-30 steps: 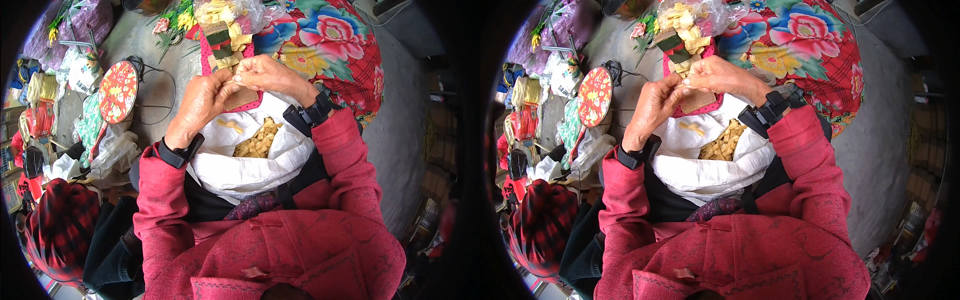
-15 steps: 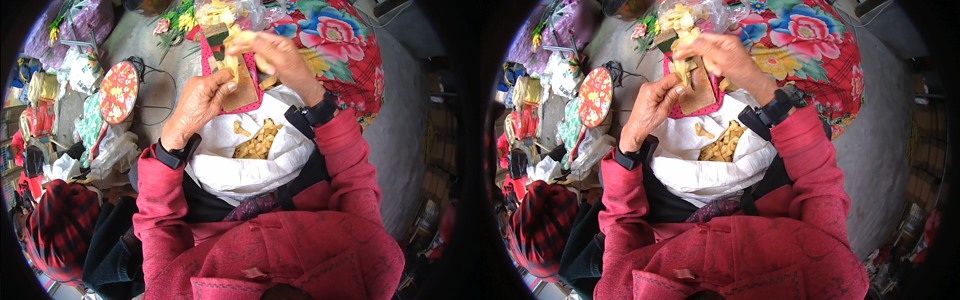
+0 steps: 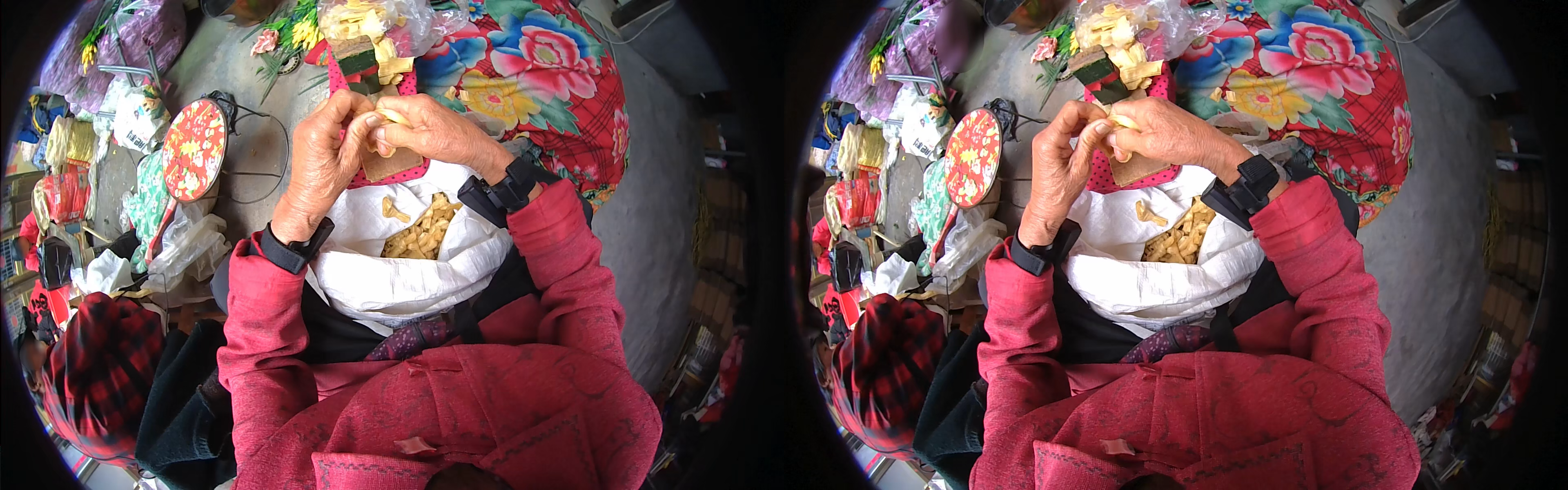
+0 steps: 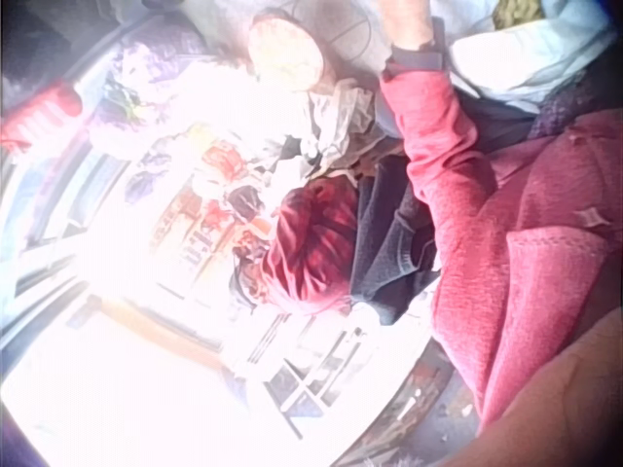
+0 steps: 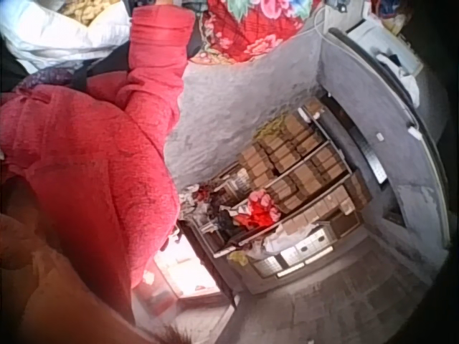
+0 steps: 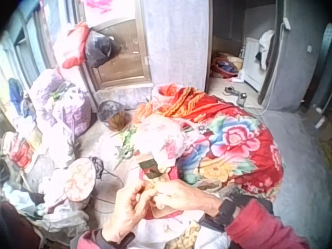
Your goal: The person sits on the floor and uses a small knife to cut dried vegetable strips into smaller pieces, collecting them in a white cloth bag. The person repeatedly picks up strips, cuts them, and places the pieces into the bag.
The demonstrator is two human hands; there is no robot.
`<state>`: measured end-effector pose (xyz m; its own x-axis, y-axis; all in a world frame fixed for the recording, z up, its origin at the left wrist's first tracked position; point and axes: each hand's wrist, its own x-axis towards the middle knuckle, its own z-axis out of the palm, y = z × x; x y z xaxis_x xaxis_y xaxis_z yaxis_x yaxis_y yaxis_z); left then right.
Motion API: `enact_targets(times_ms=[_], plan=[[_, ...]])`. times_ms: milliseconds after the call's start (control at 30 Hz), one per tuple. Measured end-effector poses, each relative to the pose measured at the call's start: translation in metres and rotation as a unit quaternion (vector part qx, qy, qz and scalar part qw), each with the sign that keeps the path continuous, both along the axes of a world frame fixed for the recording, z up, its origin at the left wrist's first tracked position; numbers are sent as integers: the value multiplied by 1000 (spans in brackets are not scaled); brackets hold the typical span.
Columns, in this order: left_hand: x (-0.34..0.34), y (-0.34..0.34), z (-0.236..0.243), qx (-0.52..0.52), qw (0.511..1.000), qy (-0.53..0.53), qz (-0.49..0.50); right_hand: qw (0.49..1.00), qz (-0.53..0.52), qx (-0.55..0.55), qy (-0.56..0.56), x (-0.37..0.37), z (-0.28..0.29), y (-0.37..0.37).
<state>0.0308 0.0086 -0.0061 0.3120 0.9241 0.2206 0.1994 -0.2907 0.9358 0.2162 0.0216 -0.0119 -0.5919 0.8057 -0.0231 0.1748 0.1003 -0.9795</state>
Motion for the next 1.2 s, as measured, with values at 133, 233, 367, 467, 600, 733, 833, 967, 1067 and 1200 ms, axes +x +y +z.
enact_targets(times_ms=[133,233,367,467,600,733,833,967,1067,1200], plan=[[-1,2,-3,-54,992,-111,-7,979,-102,161,-77,-3,-5,3],[-7,7,-4,-170,962,-213,-31,953,-147,258,-59,-8,-8,2],[-10,11,-3,-281,930,-231,-54,931,-159,329,-16,-13,-8,0],[-10,12,0,-327,928,-175,-30,915,-147,372,-57,-11,-6,0],[-11,8,7,-305,937,-167,-43,920,-130,355,-100,-7,-1,-1],[-13,7,8,-188,975,-84,-78,994,-79,80,-16,-2,3,-2],[-10,8,3,-30,996,-23,-85,984,33,-94,146,0,5,-2],[-13,8,0,42,998,45,10,979,-6,-101,175,4,2,1],[-17,4,5,-99,991,76,-51,989,-76,-36,120,-1,-2,4],[-14,-2,12,-144,986,62,-51,992,-90,15,85,-5,-2,3]])
